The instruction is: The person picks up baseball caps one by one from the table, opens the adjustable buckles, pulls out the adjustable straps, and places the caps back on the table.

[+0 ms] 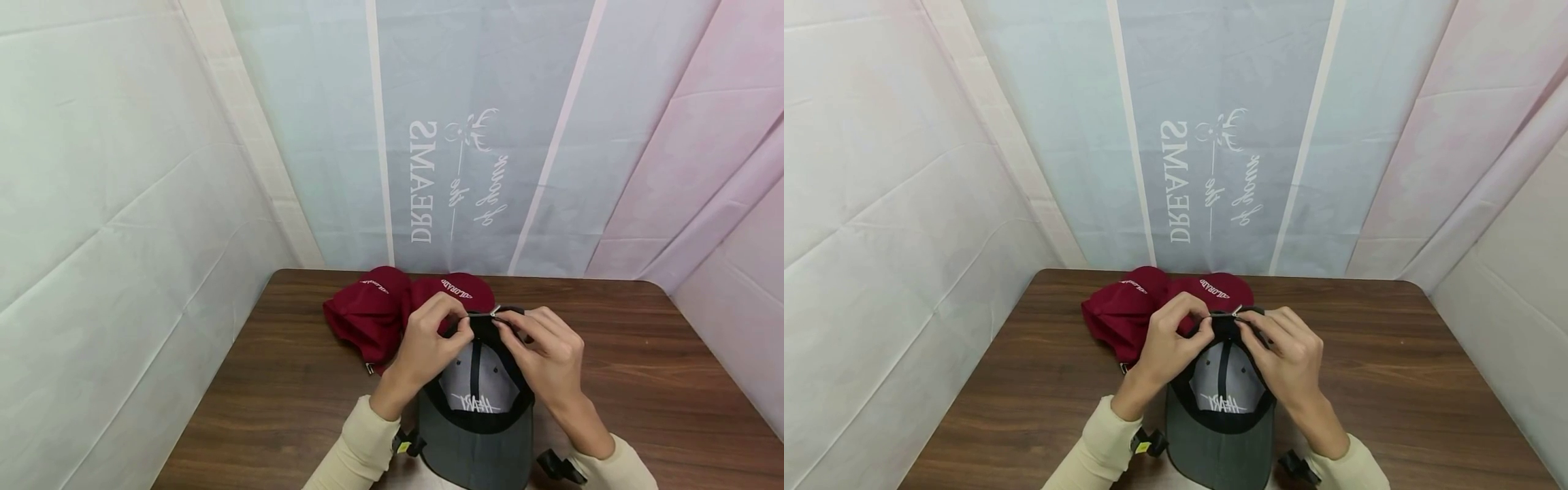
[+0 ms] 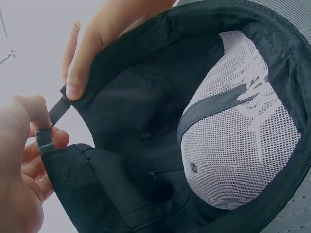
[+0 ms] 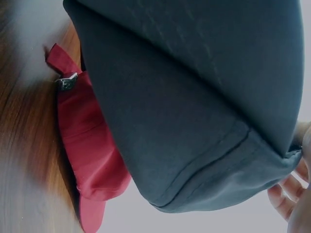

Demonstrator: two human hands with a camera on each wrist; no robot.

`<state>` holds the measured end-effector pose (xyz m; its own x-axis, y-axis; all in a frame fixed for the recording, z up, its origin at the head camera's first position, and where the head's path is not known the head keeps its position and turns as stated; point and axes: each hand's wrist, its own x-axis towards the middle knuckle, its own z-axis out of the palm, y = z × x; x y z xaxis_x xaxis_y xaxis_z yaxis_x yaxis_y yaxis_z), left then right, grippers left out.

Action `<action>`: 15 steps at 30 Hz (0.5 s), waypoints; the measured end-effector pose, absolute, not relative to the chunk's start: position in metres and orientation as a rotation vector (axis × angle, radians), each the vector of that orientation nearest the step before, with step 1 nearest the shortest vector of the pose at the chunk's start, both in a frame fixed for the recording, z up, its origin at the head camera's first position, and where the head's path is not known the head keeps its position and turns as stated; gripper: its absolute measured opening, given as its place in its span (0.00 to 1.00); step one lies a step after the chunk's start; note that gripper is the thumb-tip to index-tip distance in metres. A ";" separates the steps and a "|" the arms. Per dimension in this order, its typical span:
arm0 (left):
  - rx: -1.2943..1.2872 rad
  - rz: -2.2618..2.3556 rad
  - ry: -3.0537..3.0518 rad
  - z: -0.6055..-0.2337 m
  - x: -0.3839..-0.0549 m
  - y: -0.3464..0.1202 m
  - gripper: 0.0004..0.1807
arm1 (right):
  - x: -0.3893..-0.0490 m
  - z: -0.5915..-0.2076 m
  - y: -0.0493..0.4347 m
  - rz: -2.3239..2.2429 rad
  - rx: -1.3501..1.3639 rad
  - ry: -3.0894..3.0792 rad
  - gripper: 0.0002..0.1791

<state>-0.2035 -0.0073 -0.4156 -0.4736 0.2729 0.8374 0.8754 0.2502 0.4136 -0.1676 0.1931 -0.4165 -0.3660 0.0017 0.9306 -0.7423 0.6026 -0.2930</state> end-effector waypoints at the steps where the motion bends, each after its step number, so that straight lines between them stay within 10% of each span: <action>1: -1.044 -1.222 -1.891 -0.416 -0.204 -0.008 0.10 | -0.167 -0.417 0.193 0.890 0.603 -1.787 0.04; 15: -1.045 -1.241 -1.852 -0.414 -0.202 -0.013 0.11 | -0.167 -0.417 0.194 0.893 0.583 -1.794 0.06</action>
<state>-0.2024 -0.0129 -0.4140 -0.4580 0.2509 0.8528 0.8841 0.2283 0.4077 -0.1665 0.1942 -0.4169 -0.3766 0.0139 0.9263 -0.7306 0.6102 -0.3062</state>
